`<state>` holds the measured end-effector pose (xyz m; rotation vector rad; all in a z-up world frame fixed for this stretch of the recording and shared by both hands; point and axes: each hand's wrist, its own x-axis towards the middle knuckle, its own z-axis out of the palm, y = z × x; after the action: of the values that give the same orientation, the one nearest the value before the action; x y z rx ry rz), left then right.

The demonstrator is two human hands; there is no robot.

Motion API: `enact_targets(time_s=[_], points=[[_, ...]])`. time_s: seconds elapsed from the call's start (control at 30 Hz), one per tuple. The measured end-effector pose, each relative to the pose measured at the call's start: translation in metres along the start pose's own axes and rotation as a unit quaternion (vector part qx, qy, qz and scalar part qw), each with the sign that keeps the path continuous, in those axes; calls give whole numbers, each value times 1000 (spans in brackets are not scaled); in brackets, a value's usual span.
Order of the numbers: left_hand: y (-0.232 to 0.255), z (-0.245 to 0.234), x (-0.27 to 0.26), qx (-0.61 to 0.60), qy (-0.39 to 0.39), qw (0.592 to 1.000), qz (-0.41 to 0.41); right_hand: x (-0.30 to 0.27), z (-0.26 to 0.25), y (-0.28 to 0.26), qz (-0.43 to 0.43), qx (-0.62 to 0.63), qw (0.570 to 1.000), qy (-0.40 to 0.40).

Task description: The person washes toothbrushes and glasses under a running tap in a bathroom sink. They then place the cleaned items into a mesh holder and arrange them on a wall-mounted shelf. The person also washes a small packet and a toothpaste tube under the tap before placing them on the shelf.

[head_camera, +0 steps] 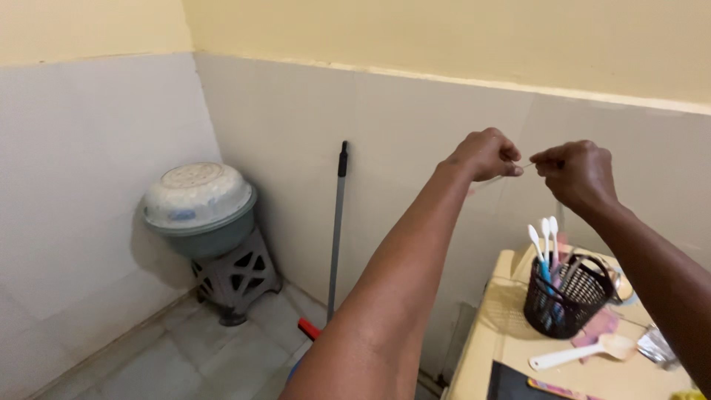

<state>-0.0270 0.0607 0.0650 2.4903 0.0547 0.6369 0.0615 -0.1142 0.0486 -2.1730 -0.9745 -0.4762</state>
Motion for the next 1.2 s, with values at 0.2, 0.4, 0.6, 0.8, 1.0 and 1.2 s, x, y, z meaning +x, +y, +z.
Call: enact_targets(time_s=[0.2, 0.4, 0.6, 0.8, 1.0, 1.2], points=[[64, 33, -35, 125, -30, 992, -12, -27, -23, 16, -59, -133, 989, -40], [68, 94, -67, 65, -146, 986, -56, -79, -49, 70, -93, -78, 978, -172], [66, 178, -103, 63, -278, 957, -46, -142, -48, 109, -48, -60, 945, -317], [45, 252, -126, 27, -271, 962, -27, -192, -21, 146, 20, 12, 944, -328], [45, 255, -140, -77, -242, 960, -120, -206, -18, 149, 72, 52, 955, -283], [65, 199, -144, -229, -208, 933, -181, -189, -34, 123, 74, 80, 963, -247]])
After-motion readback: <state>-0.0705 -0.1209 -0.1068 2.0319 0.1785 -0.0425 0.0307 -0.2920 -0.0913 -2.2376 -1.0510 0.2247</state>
